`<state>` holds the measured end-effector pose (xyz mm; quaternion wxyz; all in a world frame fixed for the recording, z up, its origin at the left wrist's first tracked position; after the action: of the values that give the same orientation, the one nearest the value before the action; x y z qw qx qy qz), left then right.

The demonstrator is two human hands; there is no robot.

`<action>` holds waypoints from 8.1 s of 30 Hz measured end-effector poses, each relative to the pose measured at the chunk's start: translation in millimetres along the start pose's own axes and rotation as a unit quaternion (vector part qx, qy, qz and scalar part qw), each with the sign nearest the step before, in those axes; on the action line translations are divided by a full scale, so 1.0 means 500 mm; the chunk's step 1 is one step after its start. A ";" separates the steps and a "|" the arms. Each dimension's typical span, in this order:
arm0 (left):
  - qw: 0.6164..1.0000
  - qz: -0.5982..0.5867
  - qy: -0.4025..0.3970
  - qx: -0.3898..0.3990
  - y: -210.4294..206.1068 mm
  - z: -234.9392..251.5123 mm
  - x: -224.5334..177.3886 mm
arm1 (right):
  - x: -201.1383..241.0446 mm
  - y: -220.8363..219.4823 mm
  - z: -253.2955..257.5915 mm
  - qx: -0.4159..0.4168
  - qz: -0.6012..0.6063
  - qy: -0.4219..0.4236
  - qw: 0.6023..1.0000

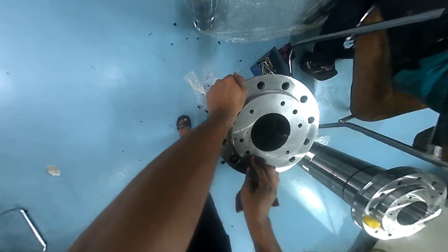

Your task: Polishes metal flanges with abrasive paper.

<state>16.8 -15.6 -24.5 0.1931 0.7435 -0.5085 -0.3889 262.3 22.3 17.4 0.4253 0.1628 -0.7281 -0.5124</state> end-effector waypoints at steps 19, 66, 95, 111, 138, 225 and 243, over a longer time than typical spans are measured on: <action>1.000 -0.001 0.006 0.005 -0.001 -0.002 -0.001 | 0.047 -0.018 0.057 -0.006 -0.026 0.028 0.999; 1.000 -0.015 -0.001 0.017 0.005 -0.001 0.000 | 0.055 0.005 0.153 0.107 -0.039 -0.004 0.993; 1.000 -0.015 0.004 0.026 0.006 -0.002 0.002 | 0.083 0.008 0.194 0.176 -0.047 -0.031 0.983; 0.999 -0.017 0.003 0.039 0.007 0.001 0.004 | 0.064 0.006 0.132 0.072 -0.078 -0.040 0.994; 1.000 -0.010 0.006 0.027 0.004 0.002 -0.004 | 0.128 -0.013 0.240 0.111 -0.065 -0.076 0.989; 0.999 -0.019 0.002 0.030 0.005 0.002 0.004 | 0.067 0.011 0.215 0.177 0.093 -0.186 0.962; 1.000 -0.009 0.008 0.028 0.002 0.000 0.003 | 0.058 0.007 0.210 0.196 0.167 -0.238 0.936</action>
<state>16.2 -17.5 -24.3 0.1727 0.7563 -0.5108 -0.3705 163.5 68.2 21.7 0.2783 -0.0080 -0.9108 -0.3047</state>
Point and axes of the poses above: each hand's wrist, its own z-axis towards the middle knuckle, its own y-axis out of the back of the hand, x = y × z, the point moved 3 cm from there along z, towards the middle knuckle, and after that the axes turned 5 degrees about -y, right-handed, at the moved point
